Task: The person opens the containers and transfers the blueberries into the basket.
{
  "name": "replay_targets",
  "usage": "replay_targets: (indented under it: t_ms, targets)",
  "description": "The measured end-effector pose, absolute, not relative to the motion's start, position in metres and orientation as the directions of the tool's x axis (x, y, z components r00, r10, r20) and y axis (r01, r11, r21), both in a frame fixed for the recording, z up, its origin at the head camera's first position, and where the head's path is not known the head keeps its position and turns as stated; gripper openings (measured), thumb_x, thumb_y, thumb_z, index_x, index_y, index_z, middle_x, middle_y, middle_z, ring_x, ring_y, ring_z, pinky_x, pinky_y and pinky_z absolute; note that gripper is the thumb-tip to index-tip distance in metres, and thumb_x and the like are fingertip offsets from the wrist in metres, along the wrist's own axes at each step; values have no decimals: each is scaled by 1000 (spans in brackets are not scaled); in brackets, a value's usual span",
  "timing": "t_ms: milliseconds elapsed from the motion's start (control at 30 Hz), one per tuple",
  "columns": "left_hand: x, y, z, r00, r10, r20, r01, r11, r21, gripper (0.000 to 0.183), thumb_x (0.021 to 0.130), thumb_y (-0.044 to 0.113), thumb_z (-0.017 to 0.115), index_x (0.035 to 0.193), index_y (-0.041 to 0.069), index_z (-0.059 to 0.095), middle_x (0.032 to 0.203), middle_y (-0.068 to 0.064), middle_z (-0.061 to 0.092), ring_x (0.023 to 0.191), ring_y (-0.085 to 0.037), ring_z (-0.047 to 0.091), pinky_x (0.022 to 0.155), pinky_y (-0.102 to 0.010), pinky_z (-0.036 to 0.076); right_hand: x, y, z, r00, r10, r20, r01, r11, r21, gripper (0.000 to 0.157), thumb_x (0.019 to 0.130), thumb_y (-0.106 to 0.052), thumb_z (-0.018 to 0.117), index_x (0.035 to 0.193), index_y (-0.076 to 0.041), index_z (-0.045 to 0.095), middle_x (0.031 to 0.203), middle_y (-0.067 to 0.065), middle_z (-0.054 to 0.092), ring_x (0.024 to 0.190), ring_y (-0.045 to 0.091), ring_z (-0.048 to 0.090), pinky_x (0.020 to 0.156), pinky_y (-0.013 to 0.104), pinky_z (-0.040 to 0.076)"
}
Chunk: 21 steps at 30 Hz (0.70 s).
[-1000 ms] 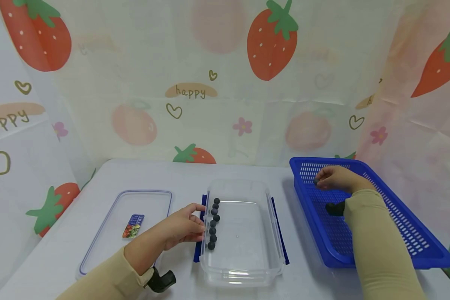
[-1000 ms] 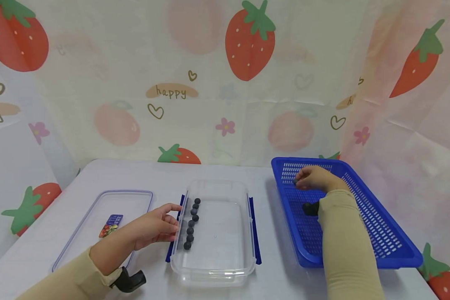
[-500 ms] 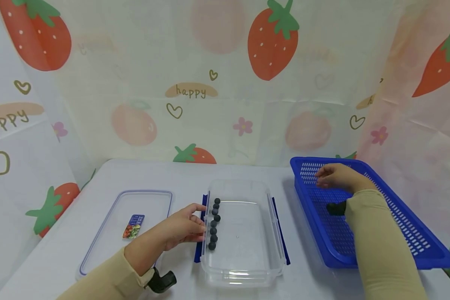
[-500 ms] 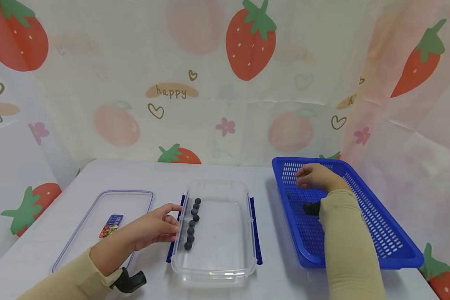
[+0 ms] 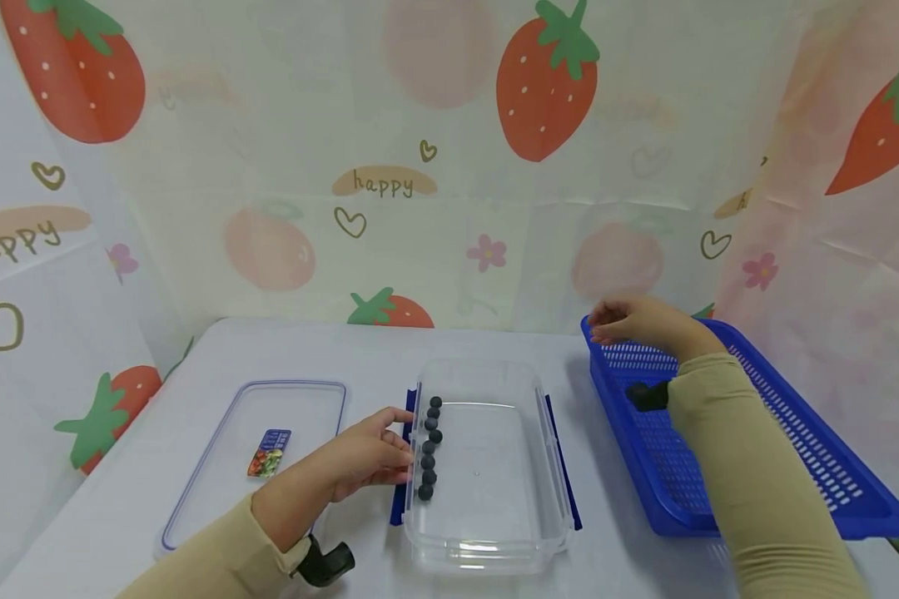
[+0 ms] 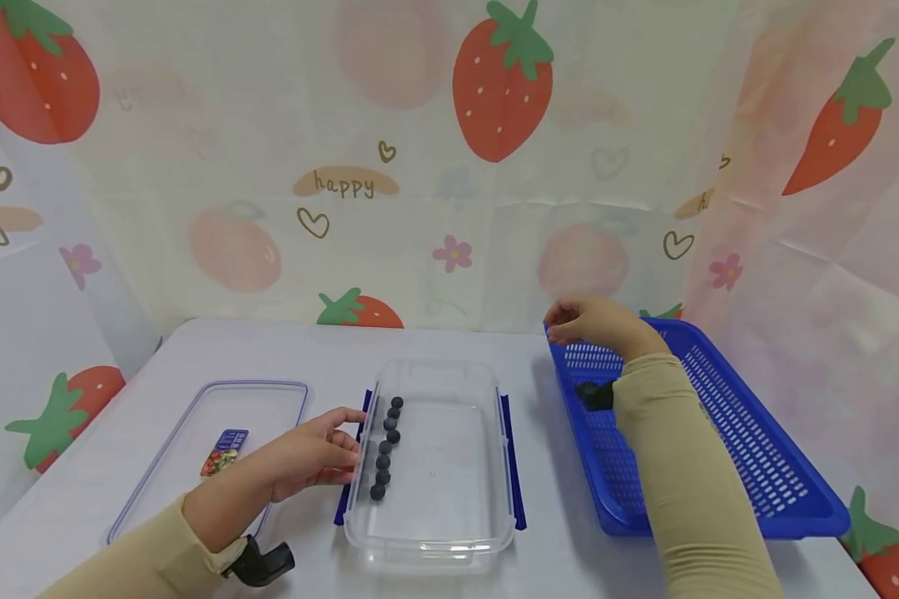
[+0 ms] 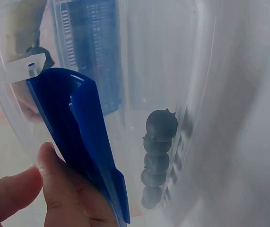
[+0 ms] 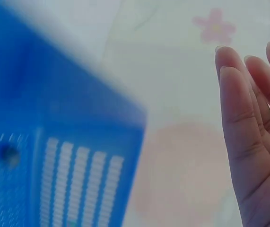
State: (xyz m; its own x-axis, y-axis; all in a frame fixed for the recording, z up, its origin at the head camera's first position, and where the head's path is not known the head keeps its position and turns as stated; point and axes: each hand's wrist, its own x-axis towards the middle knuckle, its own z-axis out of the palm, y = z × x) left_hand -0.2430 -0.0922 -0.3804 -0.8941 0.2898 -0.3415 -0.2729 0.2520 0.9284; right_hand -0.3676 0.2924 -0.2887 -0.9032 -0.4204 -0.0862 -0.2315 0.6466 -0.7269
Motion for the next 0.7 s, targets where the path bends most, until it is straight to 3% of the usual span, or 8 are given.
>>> replay_targets:
  t_ms: [367,533,700]
  targets:
    - [-243,-92,-383,-898,285,-334,-267,251,930,56,86,0,58,135,13,35,91,-13,55,72,-21,60,69,-30,55,-368,224,-281,-867,-489,-99,-302,672,-676,29,83,-23,67,107,-7,59,98,8,64,88,17,64,81,32,52]
    - [-243,-92,-383,-899,282,-335,-268,250,930,56,85,0,58,135,13,35,91,-13,55,72,-21,60,69,-30,55,-368,196,-288,-822,-558,-114,-329,628,-705,24,85,-14,65,106,-5,60,98,9,64,88,19,63,84,36,51]
    - [-243,-92,-381,-898,278,-340,-274,253,928,57,85,0,58,135,14,35,91,-14,56,72,-21,60,69,-31,55,-366,171,-299,-797,-582,-162,-309,623,-719,20,85,-9,63,105,-5,61,97,9,63,95,29,61,86,39,50]
